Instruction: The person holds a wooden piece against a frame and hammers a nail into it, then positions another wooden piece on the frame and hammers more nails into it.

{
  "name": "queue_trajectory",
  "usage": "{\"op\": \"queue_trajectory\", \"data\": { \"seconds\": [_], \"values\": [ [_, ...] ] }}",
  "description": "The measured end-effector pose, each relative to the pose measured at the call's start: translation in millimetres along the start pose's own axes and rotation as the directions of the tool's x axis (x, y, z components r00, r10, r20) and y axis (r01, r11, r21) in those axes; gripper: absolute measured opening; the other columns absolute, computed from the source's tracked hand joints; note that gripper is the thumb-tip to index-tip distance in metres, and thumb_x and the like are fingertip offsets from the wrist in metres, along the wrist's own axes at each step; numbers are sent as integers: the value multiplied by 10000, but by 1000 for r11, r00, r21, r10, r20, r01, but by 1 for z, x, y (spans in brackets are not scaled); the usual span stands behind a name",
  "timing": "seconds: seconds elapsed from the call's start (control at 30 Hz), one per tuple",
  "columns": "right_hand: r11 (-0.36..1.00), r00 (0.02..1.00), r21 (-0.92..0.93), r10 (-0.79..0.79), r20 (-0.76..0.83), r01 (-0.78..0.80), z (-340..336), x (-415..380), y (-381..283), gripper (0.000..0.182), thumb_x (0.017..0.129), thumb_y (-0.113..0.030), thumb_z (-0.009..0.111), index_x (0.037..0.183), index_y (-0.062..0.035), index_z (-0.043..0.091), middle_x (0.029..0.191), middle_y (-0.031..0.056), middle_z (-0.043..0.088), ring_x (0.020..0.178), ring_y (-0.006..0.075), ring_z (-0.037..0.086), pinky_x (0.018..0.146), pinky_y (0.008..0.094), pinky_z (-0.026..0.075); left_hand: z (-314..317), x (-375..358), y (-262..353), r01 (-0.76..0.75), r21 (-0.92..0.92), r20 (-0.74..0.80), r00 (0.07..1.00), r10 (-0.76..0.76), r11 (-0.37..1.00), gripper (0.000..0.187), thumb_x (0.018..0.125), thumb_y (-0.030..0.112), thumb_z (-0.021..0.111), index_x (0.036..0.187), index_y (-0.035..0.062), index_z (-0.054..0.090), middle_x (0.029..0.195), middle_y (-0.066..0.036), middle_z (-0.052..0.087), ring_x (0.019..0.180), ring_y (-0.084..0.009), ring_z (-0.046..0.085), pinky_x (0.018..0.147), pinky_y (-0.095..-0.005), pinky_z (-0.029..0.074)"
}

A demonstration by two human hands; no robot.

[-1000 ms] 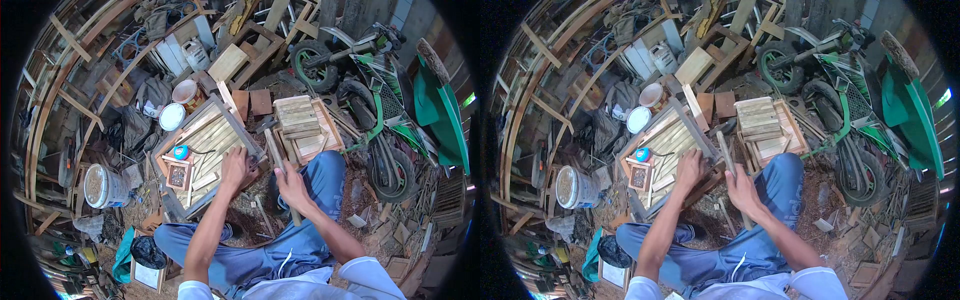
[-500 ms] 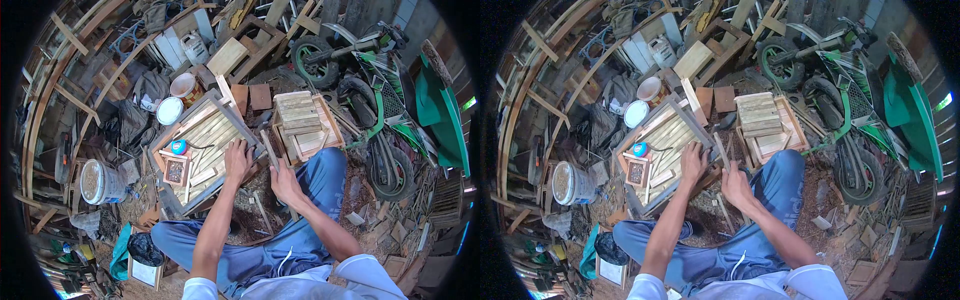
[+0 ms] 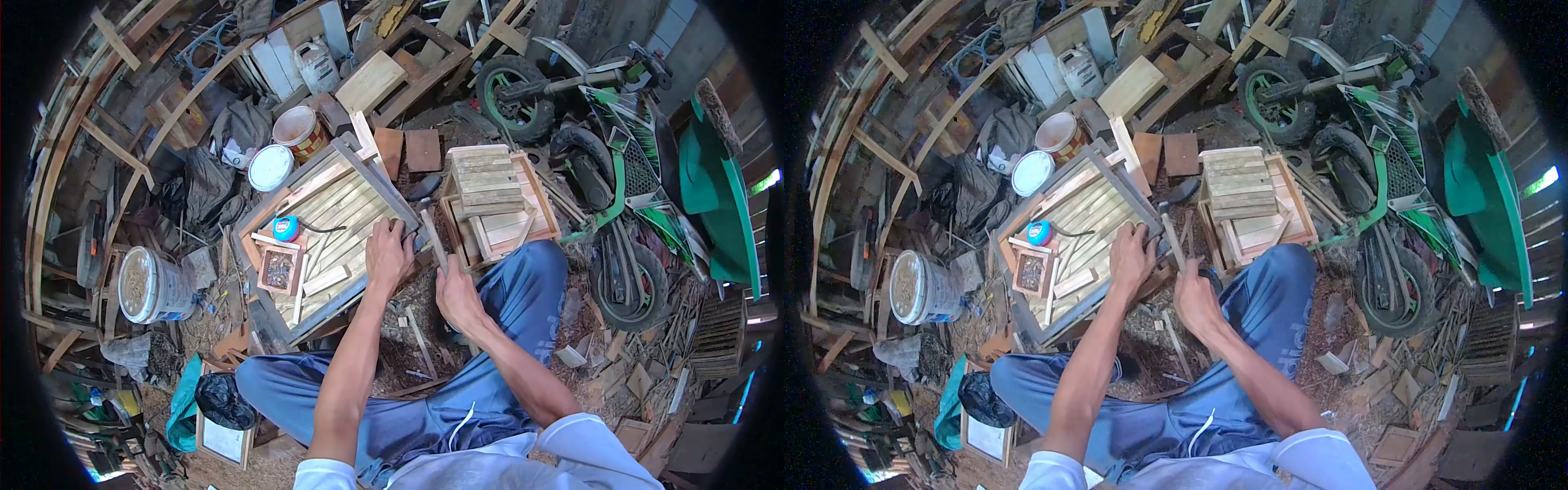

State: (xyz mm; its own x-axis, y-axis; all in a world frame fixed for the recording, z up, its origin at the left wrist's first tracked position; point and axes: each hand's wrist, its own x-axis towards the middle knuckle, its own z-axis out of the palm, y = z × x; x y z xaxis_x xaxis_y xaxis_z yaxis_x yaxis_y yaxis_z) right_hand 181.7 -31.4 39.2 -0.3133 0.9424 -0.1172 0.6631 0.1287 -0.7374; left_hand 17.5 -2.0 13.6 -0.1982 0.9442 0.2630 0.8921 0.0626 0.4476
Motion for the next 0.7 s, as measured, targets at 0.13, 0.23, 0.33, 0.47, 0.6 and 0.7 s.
{"op": "queue_trajectory", "data": {
  "seconds": [0.13, 0.23, 0.33, 0.47, 0.6, 0.7],
  "values": [
    [999, 1000, 47, 6, 6, -7, -6, -4, -12, 214, 970, -105, 447, 1087, 46, 350, 675, 355, 581, 710, 529, 604, 591, 599, 456, 1, -2, -1, 6, -3, 14, 1000, -6, 1000, 251, 828, 213, 674, 1000, 38, 620, 961, -145, 546, 941, -330, 558, 743, -454, 481],
    [998, 998, 48, 44, 47, -46, -5, -2, -6, 226, 967, -103, 448, 1093, 54, 346, 682, 356, 584, 715, 533, 602, 595, 596, 456, 2, -2, -2, -5, 15, 11, 1000, 5, 1000, 252, 833, 216, 668, 1008, 41, 620, 965, -142, 543, 948, -328, 555, 744, -450, 478],
    [997, 1000, 81, 20, 1, -20, -7, -1, -9, 241, 966, -107, 450, 1097, 66, 344, 693, 360, 584, 719, 545, 593, 601, 598, 453, 4, -3, -4, -1, 19, 10, 1000, 1, 1000, 250, 835, 216, 664, 1011, 44, 618, 970, -143, 541, 954, -328, 552, 747, -447, 477],
    [997, 1000, 66, 26, 11, -27, -1, 4, 5, 243, 965, -124, 467, 1091, 60, 370, 718, 371, 582, 742, 565, 578, 632, 608, 444, 1, -2, 2, -14, -12, -35, 999, 14, 1000, 230, 823, 190, 688, 963, 22, 619, 923, -164, 537, 915, -355, 559, 748, -457, 477],
    [988, 997, 155, 8, -83, 5, -20, 7, -11, 246, 959, -165, 524, 1079, 28, 431, 735, 360, 589, 778, 557, 581, 663, 593, 448, 1, -6, -4, 1, -67, -56, 998, -5, 998, 266, 822, 188, 676, 1017, 14, 629, 956, -160, 543, 946, -344, 549, 768, -450, 471],
    [967, 978, 221, -84, -192, 126, -29, 16, -15, 289, 944, -201, 576, 1049, 42, 461, 759, 331, 610, 777, 532, 600, 645, 557, 469, -5, -7, -4, 2, -270, -158, 986, -47, 963, 291, 852, 161, 671, 1050, -42, 610, 931, -200, 536, 882, -388, 547, 774, -438, 448]
  ]
}}
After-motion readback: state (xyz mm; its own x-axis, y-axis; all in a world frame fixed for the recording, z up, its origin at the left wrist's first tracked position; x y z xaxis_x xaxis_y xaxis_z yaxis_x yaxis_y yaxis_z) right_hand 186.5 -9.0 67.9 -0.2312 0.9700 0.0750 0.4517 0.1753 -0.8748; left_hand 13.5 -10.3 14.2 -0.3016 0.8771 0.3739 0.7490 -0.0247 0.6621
